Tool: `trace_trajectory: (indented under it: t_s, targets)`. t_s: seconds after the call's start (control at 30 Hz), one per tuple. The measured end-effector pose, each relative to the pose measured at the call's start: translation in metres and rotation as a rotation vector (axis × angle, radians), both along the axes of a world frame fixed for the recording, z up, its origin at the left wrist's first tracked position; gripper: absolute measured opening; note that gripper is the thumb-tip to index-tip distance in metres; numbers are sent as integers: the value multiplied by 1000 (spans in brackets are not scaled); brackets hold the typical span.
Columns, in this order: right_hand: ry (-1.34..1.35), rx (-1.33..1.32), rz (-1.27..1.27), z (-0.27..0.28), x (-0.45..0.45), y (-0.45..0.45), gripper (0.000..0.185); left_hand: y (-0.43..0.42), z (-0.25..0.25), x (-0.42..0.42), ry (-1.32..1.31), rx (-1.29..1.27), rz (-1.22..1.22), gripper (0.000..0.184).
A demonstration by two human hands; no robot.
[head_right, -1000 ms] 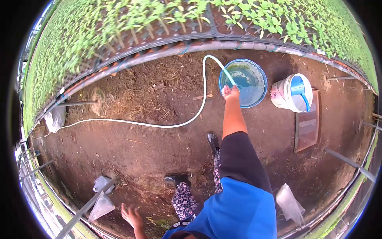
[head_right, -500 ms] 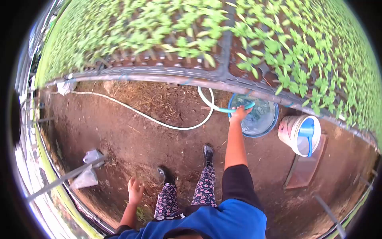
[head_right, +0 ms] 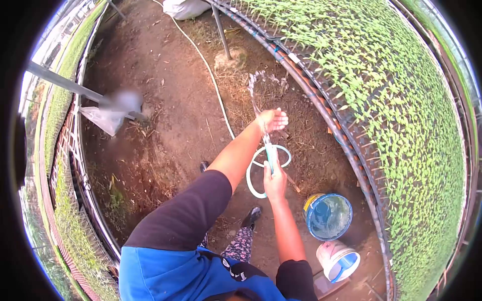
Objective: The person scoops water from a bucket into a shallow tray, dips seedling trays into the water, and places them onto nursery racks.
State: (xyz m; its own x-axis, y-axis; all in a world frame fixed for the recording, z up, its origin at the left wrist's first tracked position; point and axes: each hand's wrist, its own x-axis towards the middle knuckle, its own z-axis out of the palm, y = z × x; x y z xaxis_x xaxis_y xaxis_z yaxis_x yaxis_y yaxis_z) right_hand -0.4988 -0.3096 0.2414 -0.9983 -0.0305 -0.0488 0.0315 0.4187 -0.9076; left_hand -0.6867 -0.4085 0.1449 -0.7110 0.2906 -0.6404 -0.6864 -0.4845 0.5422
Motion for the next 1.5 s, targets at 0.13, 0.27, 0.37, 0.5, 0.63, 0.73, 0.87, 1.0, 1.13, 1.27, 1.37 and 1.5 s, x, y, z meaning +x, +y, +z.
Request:
trace_trajectory:
  t_s: [0.13, 0.27, 0.37, 0.5, 0.63, 0.73, 0.87, 1.0, 1.13, 1.27, 1.37, 1.5]
  targets:
    - [31, 97, -24, 7, -44, -50, 46, -43, 17, -62, -16, -7, 41, 28]
    - [-52, 159, -34, 14, -92, -105, 52, -86, 13, -99, 200, -364, 75, 26]
    - [-271, -110, -198, 14, -135, -139, 54, -105, 1, -118, 387, -493, 163, 21]
    - [-290, -392, -301, -15, -192, -166, 46, -145, 67, -98, 142, -160, -194, 35]
    - [-437, -477, -351, 3, -225, -183, 45, -154, 61, -96, 186, -25, -195, 27]
    - [-522, -290, -241, -9, -252, -155, 30, -163, 44, -100, 227, -203, -235, 21]
    - [-396, -379, -273, -41, -318, -139, 21, -170, 31, -79, 493, -427, -516, 21]
    - [-501, -104, -15, -100, -372, -138, 16, -165, 61, -62, 507, -459, -577, 15]
    - [-272, 1009, 391, -95, -383, -139, 19, -159, 50, -68, 499, -408, -538, 16]
    - [-383, 657, 343, -86, -369, -129, 16, -156, 49, -94, 375, -352, -456, 18]
    - [-550, -282, -31, -74, -338, -122, 22, -148, 55, -117, 235, -184, -236, 25]
    - [-712, -755, -242, -44, -302, -142, 48, -137, 71, -150, -22, -212, 7, 25]
